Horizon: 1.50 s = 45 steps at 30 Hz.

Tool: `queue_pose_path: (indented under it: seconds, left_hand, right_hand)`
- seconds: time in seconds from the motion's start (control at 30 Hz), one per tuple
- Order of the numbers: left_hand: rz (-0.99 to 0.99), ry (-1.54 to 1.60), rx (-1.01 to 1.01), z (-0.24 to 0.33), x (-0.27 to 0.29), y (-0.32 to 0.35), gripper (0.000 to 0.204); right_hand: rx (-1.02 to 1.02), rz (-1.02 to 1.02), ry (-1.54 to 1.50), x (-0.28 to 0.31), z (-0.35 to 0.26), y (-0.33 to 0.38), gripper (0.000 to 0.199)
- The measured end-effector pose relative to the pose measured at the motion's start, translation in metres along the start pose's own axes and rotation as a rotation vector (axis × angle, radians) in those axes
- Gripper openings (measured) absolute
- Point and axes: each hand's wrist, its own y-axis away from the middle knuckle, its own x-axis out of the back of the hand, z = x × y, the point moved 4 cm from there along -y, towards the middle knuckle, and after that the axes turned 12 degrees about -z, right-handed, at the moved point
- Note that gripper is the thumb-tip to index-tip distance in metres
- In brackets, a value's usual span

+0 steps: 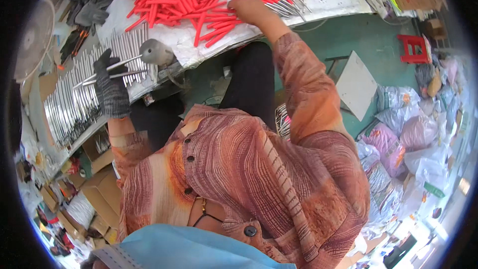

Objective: Assembling red plastic components onto metal pins at a factory workbench.

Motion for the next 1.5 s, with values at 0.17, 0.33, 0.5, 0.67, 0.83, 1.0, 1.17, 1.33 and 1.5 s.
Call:
queue_pose_path:
  seconds: [0.17, 0.33, 0.5, 0.67, 0.83, 1.0, 1.17, 1.33, 1.5]
  left_hand:
    - [0.025, -0.173, -0.083, -0.001, -0.019, -0.004, 0.037]
    - [-0.208, -0.229, -0.092, -0.014, -0.026, -0.011, 0.022]
    - [-0.329, -0.505, -0.167, -0.008, -0.055, -0.006, 0.024]
    - [-0.247, -0.679, -0.153, 0.003, -0.050, 0.009, 0.023]
    - [-0.246, -0.577, -0.149, -0.004, -0.048, 0.010, 0.024]
    - [-0.244, -0.543, -0.137, -0.009, -0.045, 0.007, 0.025]
    - [-0.235, -0.470, -0.100, -0.014, -0.044, 0.004, 0.024]
    - [-0.232, -0.586, -0.186, -0.006, -0.045, 0.009, 0.024]
    - [-0.254, -0.689, -0.240, 0.002, -0.050, 0.010, 0.024]
  right_hand:
    - [0.018, -0.093, 0.060, -0.002, 0.007, 0.008, 0.030]
    - [-0.220, 0.126, -0.232, 0.032, -0.023, 0.015, 0.040]
    - [0.177, 0.305, -1.487, 0.081, -0.128, 0.013, 0.071]
    - [0.420, 0.479, -1.845, 0.098, -0.191, 0.004, 0.075]
    - [0.503, 0.311, -1.774, 0.092, -0.193, -0.003, 0.066]
    - [0.194, -0.023, -1.295, 0.094, -0.195, 0.015, 0.038]
    - [0.372, 0.149, -0.963, 0.104, -0.197, 0.016, 0.026]
    - [0.374, 0.086, -0.800, 0.122, -0.205, 0.012, 0.024]
    - [0.385, 0.020, -0.587, 0.144, -0.211, 0.008, 0.022]
